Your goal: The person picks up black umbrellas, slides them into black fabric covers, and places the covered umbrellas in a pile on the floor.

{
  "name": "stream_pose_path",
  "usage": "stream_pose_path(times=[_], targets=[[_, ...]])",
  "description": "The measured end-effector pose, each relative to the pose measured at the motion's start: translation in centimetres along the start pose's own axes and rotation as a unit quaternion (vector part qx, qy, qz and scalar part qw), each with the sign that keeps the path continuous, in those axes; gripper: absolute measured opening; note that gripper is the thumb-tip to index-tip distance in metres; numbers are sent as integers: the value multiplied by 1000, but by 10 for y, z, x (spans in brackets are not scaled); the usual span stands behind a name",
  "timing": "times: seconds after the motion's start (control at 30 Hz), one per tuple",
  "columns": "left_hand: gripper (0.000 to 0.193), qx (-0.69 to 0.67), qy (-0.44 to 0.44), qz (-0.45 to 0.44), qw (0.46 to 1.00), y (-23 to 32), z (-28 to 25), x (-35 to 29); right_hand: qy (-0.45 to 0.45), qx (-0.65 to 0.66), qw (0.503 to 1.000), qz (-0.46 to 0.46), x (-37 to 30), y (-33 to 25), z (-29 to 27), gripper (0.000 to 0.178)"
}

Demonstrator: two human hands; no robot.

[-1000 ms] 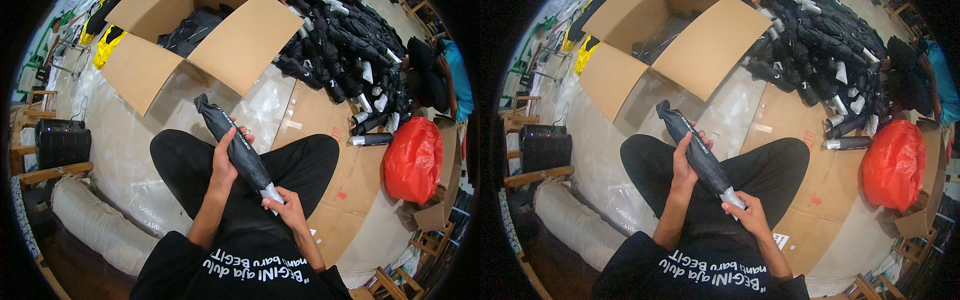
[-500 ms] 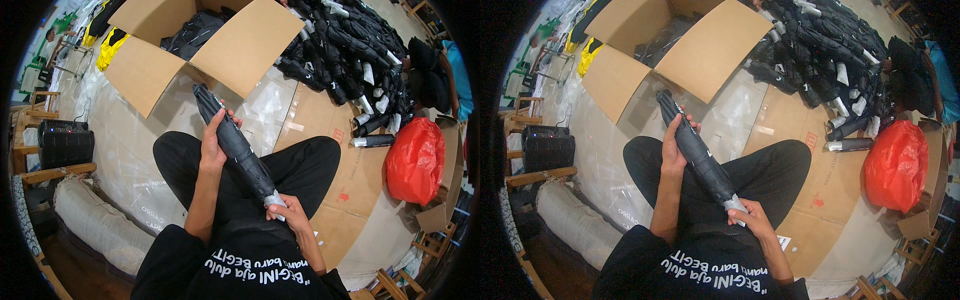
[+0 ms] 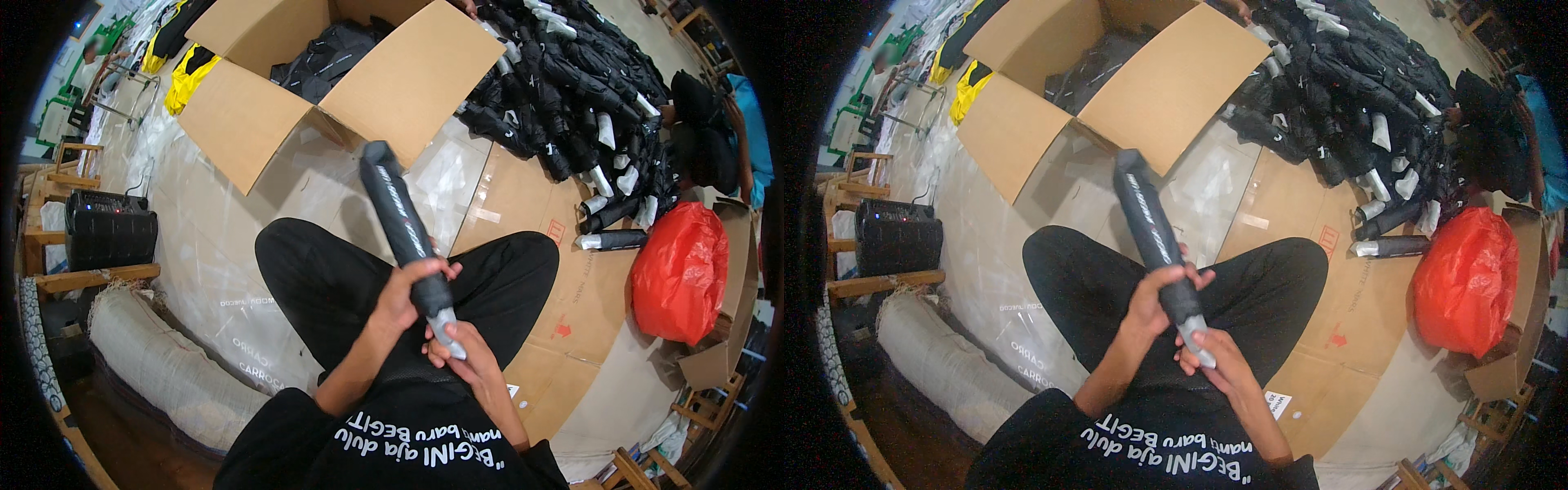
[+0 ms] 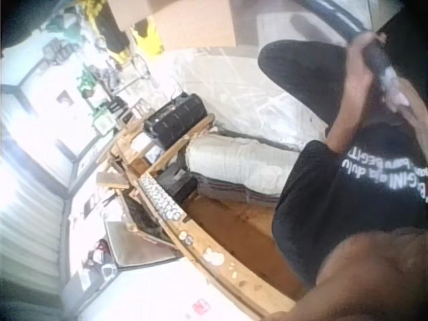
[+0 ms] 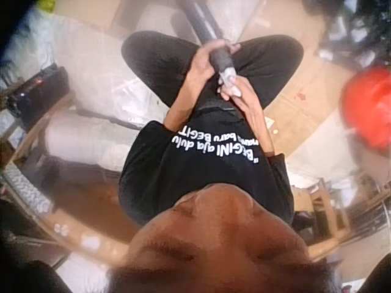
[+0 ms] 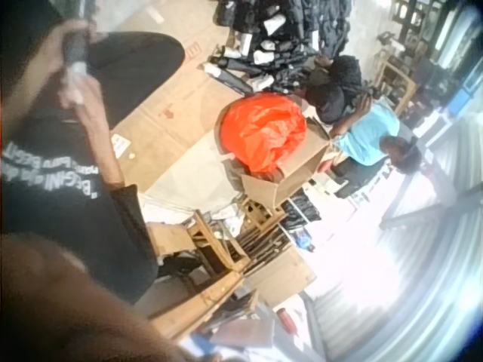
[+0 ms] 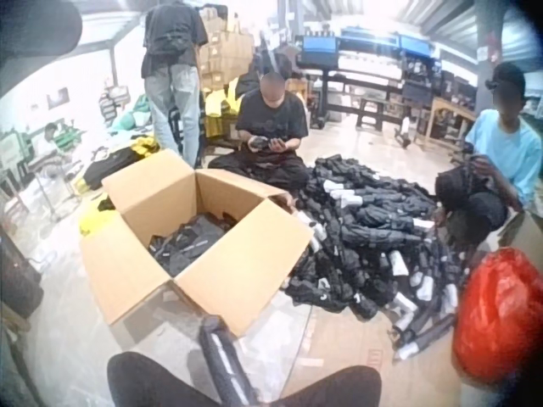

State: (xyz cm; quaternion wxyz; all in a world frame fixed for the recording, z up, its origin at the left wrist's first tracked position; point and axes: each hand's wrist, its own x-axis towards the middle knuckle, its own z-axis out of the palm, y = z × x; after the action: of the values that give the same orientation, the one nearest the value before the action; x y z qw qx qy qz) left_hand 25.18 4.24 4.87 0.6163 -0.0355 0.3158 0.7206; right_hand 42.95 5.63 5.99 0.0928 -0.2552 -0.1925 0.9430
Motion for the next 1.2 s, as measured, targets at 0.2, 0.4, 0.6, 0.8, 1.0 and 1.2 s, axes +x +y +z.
stream_pose_path(times=[0.2, 0.4, 0.6, 0.8, 1.0, 1.2], targets=[[39, 143, 56, -37, 987, 5, 10, 2, 160, -219, 960, -69, 4, -10, 22, 41], [38, 182, 52, -86, 978, -12, 24, -19, 192, -271, 926, -178, 20, -4, 16, 34], [58, 13, -22, 48, 999, 14, 16, 2, 130, -273, 948, -99, -1, -5, 3, 27], [46, 58, 57, -43, 996, -22, 21, 2, -2, 162, 987, -6, 4, 10, -19, 46], [37, 63, 23, -31, 997, -25, 30, 4, 215, -405, 854, -246, -6, 8, 4, 36], [37, 97, -65, -93, 989, -45, 34, -2, 57, 93, 991, -82, -23, 11, -12, 33]])
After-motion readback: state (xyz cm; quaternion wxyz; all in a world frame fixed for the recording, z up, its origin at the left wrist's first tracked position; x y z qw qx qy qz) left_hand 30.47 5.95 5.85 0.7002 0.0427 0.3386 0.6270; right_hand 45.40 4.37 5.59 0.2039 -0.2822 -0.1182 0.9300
